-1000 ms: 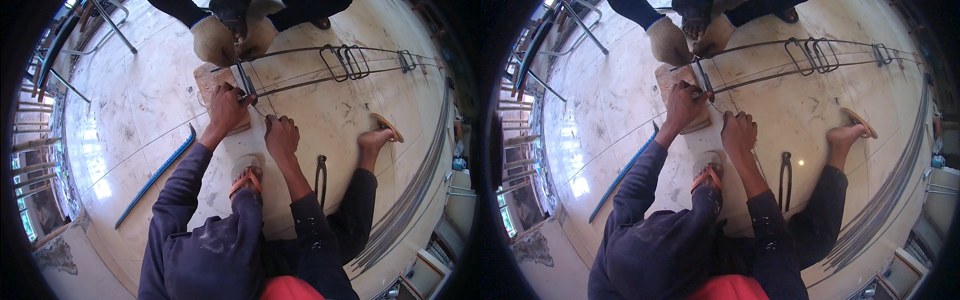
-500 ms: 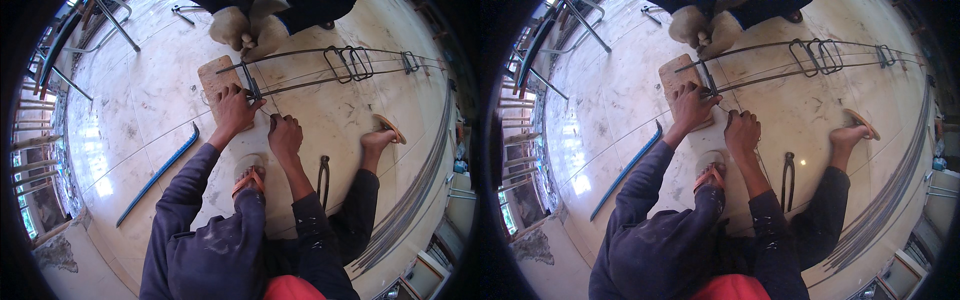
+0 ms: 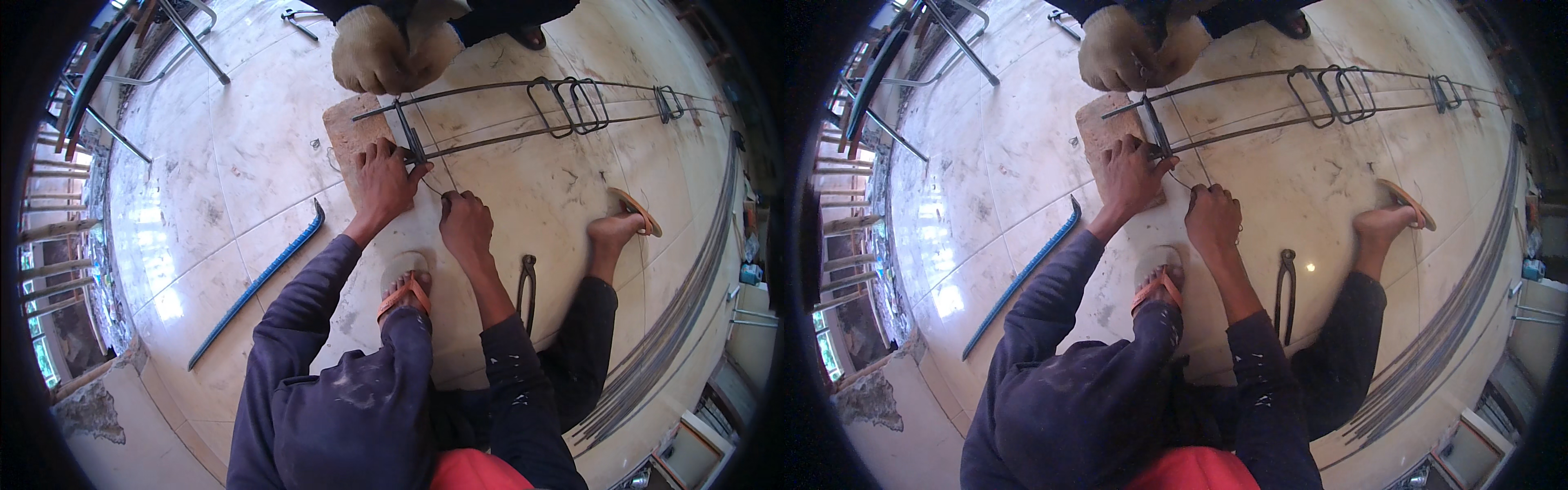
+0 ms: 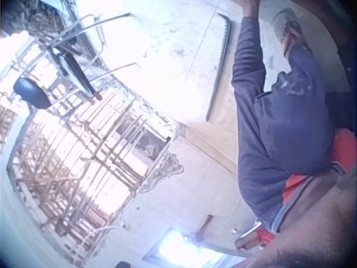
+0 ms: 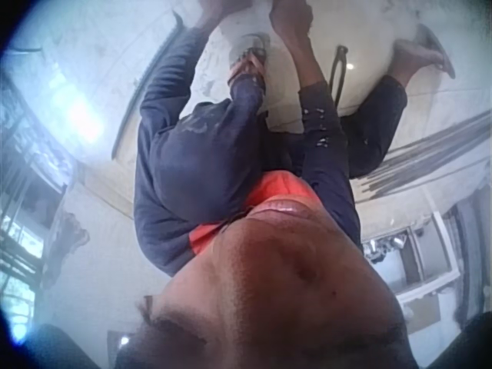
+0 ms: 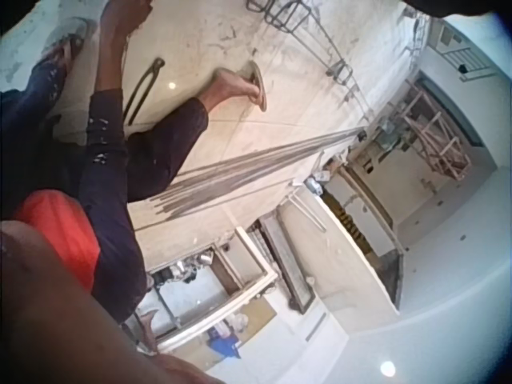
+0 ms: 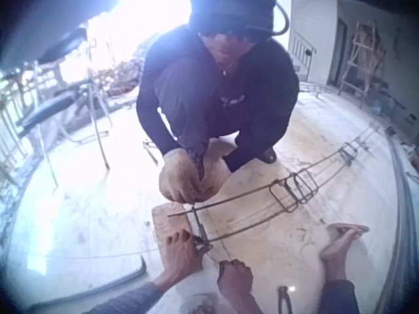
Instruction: The person sits on the floor and uses pliers to twist wire ties around a metal frame structure. They repeatedly pick up wire, wrap it around the frame, and twist it to secure the components together.
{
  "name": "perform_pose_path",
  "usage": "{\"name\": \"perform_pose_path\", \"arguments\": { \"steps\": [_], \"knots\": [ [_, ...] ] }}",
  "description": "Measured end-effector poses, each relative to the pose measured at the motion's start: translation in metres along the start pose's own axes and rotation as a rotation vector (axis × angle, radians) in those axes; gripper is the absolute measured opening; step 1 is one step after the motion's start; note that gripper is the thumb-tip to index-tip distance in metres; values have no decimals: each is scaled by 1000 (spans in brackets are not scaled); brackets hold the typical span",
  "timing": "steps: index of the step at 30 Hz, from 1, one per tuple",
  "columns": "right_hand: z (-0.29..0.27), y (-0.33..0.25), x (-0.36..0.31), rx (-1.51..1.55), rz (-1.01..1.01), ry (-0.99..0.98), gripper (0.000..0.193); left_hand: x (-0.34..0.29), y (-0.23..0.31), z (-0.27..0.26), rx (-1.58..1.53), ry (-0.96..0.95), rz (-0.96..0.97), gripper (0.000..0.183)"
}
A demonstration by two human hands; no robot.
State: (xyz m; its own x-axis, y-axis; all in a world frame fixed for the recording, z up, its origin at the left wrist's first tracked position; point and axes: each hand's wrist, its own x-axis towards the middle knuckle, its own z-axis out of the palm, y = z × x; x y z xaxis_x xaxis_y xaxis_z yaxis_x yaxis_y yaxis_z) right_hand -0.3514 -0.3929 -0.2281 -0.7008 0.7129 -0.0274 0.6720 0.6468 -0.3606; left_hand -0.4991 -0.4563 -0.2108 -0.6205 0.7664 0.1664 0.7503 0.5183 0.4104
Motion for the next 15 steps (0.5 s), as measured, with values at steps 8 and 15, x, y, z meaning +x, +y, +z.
{"name": "perform_pose_path", "arguments": {
  "steps": [8, 15],
  "knots": [
    [-10, -5, 3, 138, 107, -132, 21, 2, 0, -1, -22, 14, 28, 50],
    [-9, 0, 13, 382, 98, -90, 21, 3, 0, -1, -20, 19, 1, 43]
  ]
}}
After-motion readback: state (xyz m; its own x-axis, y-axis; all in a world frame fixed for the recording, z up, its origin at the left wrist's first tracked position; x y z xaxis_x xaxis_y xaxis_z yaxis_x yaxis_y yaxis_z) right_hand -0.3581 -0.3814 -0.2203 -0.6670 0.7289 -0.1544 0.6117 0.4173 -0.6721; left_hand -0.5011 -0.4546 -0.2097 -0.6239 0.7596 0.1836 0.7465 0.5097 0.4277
